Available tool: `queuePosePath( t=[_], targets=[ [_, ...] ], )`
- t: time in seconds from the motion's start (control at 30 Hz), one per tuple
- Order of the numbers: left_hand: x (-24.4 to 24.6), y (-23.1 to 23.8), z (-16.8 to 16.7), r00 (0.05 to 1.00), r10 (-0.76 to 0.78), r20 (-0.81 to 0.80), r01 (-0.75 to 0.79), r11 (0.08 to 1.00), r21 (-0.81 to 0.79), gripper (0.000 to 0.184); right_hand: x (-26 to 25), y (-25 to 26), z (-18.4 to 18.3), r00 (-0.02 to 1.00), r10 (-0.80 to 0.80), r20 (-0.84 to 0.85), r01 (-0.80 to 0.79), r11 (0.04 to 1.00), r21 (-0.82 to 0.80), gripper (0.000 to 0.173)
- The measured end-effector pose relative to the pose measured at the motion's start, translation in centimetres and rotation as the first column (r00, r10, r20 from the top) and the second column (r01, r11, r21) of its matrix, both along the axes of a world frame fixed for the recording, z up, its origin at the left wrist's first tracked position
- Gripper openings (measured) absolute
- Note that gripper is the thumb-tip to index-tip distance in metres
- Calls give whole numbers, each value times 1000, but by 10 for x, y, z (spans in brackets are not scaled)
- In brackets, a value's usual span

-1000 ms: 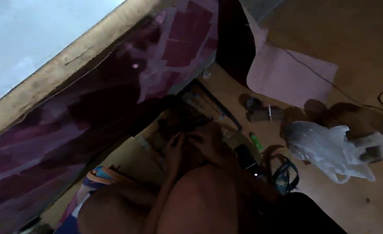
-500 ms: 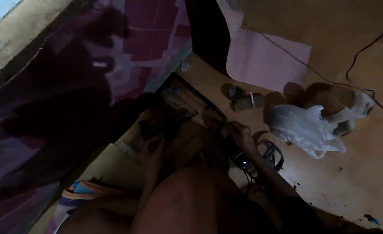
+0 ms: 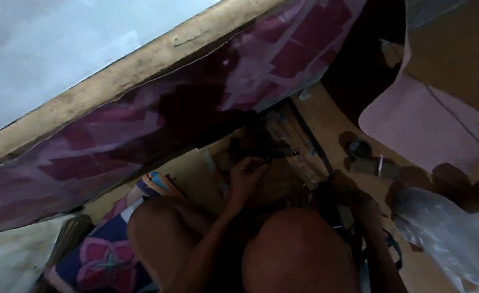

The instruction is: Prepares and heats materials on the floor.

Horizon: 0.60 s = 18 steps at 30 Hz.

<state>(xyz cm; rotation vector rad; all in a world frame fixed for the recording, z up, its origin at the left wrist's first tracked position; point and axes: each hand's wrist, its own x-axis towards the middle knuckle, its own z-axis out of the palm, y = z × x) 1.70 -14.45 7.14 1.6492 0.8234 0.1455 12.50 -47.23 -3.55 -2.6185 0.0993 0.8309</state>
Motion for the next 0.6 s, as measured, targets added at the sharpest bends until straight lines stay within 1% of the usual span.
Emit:
queuePosePath(
  t=[0.03, 0.1, 0.13, 0.2, 0.27, 0.3, 0.37, 0.43, 0.5, 0.57, 0.6],
  targets=[
    [1, 1, 1, 1000, 12, 7, -12, 1000, -23, 18, 0, 4, 4, 997, -32, 75, 27, 998, 61, 38],
    [0, 4, -2, 999, 32, 32, -30, 999, -38, 16, 1, 16, 14, 971, -83, 225, 26, 970, 242, 35],
    [-1, 5, -3, 999, 34, 36, -32, 999, -44, 16, 2, 27, 22, 965, -101, 243, 15, 944, 331, 36],
    [0, 7, -6, 999, 31, 29, -29, 998, -53, 18, 5, 56, 39, 974, -92, 208, -24, 867, 498, 39],
    [5, 8, -4, 999, 43, 1, -43, 997, -66, 19, 9, 89, 46, 986, 0, 164, -110, 743, 660, 42],
    [8, 8, -2, 998, 54, -12, -55, 996, -69, 19, 10, 106, 48, 988, 63, 143, -147, 677, 721, 43],
    [14, 9, 1, 996, 75, -37, -78, 995, -66, 20, 12, 140, 47, 985, 160, 72, -155, 607, 779, 42],
    [16, 13, -1, 996, 84, -29, -85, 995, -43, 20, 17, 171, 47, 967, 241, -85, -81, 605, 792, 41],
    [20, 18, 0, 996, 88, -29, -89, 996, -28, 21, 21, 200, 48, 941, 255, -223, 28, 598, 801, 39],
    [25, 22, -1, 991, 136, -4, -136, 990, -25, 20, 21, 228, 35, 908, 180, -379, 251, 491, 834, 34],
    [27, 24, -3, 988, 155, 5, -155, 988, -19, 19, 24, 239, 28, 881, 149, -450, 346, 446, 825, 35]
  ],
)
